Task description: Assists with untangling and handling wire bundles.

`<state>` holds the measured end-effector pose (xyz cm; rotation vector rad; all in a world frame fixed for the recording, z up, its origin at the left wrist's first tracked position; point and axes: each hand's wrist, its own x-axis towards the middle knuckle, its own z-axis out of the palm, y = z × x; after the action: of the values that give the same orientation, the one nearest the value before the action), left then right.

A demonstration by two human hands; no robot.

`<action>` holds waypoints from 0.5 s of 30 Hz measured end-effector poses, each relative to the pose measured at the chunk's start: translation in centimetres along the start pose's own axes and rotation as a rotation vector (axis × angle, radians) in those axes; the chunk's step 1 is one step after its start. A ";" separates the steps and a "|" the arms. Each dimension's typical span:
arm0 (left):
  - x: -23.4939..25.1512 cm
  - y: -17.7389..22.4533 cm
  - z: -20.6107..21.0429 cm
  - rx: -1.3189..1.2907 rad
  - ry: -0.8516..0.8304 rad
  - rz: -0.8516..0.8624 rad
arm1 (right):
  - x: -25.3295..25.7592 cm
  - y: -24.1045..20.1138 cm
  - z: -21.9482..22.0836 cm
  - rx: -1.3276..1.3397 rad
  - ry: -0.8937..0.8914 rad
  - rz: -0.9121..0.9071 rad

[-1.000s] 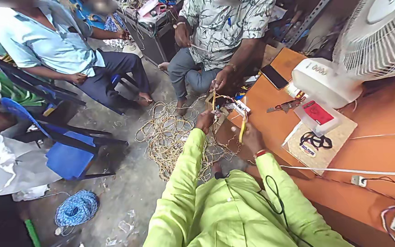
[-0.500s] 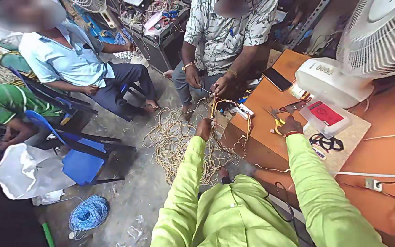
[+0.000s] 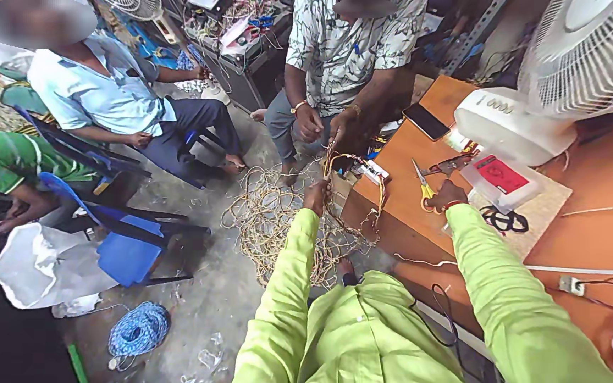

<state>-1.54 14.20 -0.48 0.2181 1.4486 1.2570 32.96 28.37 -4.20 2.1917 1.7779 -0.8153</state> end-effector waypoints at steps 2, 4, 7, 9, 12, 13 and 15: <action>0.1 0.0 -0.1 -0.016 0.009 -0.005 | -0.5 -0.7 -0.3 -0.049 -0.009 0.026; 0.2 -0.1 -0.2 -0.004 0.019 0.000 | -1.3 -1.1 -0.7 0.040 -0.038 0.026; 0.2 -0.4 -0.1 -0.007 0.028 0.001 | -4.2 -1.4 -0.7 0.615 -0.094 0.041; 0.2 -0.5 -0.1 -0.029 0.033 -0.015 | -6.2 -2.1 0.1 1.022 -0.099 0.010; 0.7 -0.8 0.0 -0.057 0.042 -0.026 | -8.9 -3.5 2.1 1.344 -0.140 -0.102; 0.7 -0.9 0.0 -0.054 0.041 -0.030 | -9.8 -3.8 3.1 1.402 -0.185 -0.148; 0.5 -1.0 0.1 -0.030 0.040 -0.035 | -11.8 -4.3 5.3 1.429 -0.297 -0.212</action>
<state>-1.16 14.18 -1.52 0.1476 1.4606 1.2597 25.92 16.98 -1.55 2.1479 1.3371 -2.9203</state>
